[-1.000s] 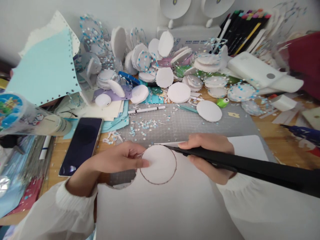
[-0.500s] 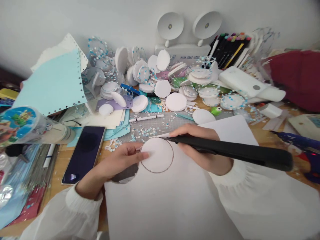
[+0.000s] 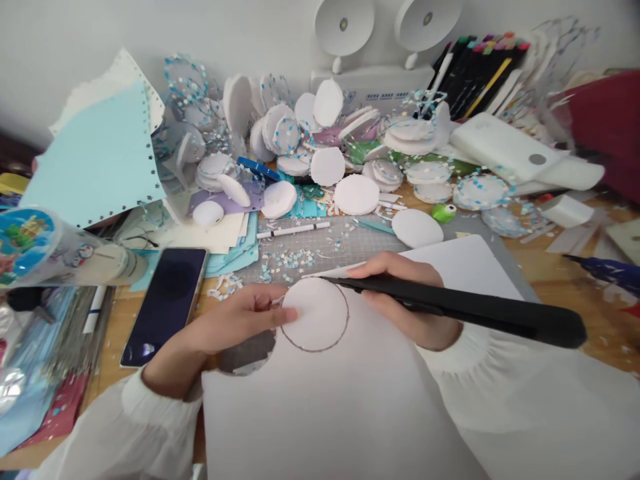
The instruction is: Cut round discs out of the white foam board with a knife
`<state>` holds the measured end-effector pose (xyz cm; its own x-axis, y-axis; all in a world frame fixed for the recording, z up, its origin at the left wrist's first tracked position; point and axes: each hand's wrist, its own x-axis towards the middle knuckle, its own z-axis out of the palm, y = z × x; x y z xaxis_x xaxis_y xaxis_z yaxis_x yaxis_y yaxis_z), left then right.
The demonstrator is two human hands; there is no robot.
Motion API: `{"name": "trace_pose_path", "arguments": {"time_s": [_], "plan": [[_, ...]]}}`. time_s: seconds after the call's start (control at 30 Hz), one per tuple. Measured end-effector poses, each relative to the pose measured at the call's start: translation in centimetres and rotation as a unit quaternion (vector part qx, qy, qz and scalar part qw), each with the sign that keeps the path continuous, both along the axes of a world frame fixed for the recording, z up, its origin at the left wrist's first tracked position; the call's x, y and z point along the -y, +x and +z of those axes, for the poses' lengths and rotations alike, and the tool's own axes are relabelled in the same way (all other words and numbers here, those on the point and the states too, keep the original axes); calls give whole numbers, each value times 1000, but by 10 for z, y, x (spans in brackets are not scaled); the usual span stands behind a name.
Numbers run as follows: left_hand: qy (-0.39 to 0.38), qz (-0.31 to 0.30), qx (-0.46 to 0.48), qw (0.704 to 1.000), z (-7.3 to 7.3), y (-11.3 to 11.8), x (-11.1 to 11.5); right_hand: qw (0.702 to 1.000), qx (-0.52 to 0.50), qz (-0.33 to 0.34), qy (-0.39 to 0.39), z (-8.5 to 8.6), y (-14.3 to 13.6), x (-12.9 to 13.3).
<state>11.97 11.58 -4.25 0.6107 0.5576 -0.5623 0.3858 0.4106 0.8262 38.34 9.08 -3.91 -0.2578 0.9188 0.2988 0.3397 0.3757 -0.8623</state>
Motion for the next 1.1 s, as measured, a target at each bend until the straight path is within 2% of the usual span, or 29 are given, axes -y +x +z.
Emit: {"name": "trace_pose_path", "arguments": {"time_s": [0.3,0.67,0.87,1.1], "plan": [[-5,23,14,1000,3,2,2,999,44,-3,20,1,0,3],[-12,30,15,999,6,2,4,998,25,5,51,3,1,2],[1,13,8,1000,3,1,3,999,21,-2,34,-2,2,5],[16,-11,4,1000,2,0,1,999,-21,-39,3,-2,-4,9]]}}
